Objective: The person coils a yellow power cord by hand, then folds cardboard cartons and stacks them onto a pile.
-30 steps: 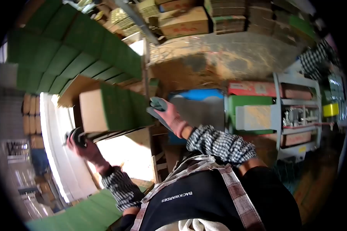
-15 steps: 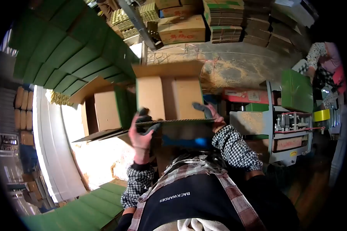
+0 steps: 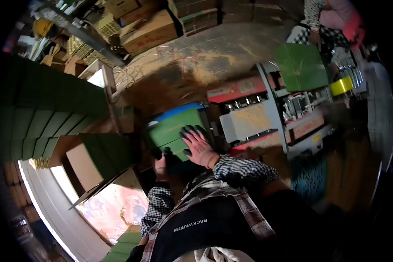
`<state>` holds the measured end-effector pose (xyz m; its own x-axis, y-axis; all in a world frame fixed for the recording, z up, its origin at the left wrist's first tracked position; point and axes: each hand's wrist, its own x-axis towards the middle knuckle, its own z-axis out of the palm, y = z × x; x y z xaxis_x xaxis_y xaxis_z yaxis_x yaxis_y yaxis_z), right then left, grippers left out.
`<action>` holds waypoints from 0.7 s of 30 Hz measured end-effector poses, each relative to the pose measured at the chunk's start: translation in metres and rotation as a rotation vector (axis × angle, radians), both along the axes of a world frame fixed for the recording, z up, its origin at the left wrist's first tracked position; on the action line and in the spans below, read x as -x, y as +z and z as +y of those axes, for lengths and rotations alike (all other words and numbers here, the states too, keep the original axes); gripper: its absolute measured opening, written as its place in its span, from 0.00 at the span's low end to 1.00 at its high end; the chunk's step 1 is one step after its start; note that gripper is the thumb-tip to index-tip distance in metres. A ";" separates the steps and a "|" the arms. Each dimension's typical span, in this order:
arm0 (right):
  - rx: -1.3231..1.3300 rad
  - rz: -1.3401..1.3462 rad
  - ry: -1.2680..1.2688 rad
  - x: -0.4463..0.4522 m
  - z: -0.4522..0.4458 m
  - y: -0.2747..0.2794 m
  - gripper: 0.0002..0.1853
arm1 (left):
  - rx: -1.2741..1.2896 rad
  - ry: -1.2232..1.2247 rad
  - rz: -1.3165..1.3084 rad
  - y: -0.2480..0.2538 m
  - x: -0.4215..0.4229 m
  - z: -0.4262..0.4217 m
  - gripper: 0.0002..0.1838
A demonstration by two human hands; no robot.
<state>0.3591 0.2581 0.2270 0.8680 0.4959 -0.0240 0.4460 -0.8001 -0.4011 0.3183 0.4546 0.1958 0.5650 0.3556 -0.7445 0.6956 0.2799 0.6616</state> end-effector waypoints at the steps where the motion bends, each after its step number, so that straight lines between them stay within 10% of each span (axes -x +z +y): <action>1: 0.002 0.081 -0.122 0.016 -0.011 -0.002 0.37 | -0.405 -0.276 -0.283 -0.064 0.008 -0.003 0.30; 3: -0.193 -0.013 -0.405 0.021 -0.025 0.003 0.35 | -0.374 -0.528 -0.398 -0.028 -0.007 -0.065 0.32; 6: -0.459 0.033 -0.342 0.024 -0.002 0.018 0.36 | 0.457 -0.401 -0.163 -0.006 0.002 -0.079 0.29; 9: -0.716 0.164 -0.338 0.023 0.064 0.037 0.37 | 0.049 -0.527 -0.342 -0.004 0.021 -0.004 0.27; 14: -0.975 0.684 -0.354 0.018 0.219 0.070 0.42 | -0.903 -0.022 -0.558 0.155 0.077 0.155 0.24; 17: -1.152 1.014 -0.276 -0.014 0.301 0.045 0.40 | -0.950 0.316 -0.754 0.220 0.085 0.224 0.22; 21: -1.426 1.298 0.056 -0.039 0.238 0.062 0.33 | -0.958 0.119 -0.951 0.280 0.073 0.193 0.20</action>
